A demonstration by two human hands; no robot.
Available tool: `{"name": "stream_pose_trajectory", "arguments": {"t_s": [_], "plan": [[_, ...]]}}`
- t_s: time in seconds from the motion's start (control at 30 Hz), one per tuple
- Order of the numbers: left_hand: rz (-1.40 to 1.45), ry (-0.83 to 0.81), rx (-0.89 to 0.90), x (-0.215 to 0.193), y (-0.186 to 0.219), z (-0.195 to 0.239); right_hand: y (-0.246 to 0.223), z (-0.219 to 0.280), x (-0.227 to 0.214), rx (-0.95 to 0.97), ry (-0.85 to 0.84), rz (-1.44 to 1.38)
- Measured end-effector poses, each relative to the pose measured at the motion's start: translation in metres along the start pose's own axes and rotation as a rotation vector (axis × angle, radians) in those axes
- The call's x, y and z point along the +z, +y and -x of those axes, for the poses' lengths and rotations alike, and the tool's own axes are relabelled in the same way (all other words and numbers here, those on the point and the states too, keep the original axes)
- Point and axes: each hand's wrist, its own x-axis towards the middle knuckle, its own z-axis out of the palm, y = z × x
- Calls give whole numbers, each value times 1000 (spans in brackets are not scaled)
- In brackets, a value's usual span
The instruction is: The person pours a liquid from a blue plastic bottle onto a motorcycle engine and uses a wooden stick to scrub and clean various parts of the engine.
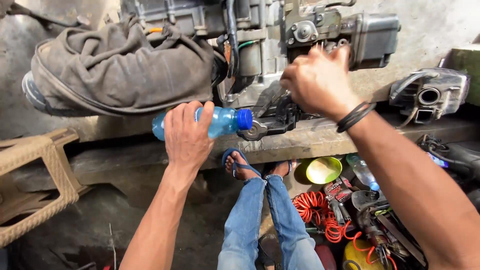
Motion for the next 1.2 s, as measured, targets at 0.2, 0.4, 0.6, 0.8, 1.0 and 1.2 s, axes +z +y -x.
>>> {"name": "stream_pose_trajectory", "arguments": {"t_s": [0.2,0.4,0.6,0.8,1.0,1.2], "plan": [[-243,32,116,-19,-4,-23,7,8,9,43,75,-9],[-371,116,293,-20,-14,-41,20,-1,-2,-34,270,64],[-413,168,392,-10,-11,-53,26,6,4,-13,205,20],[-447,103,379,-7,-11,-50,41,3,1,-61,293,251],[-416,138,322,-10,-10,-46,31,-15,4,-59,38,247],[-411,152,299,-10,-9,-42,20,-20,-8,-115,-104,32]]}}
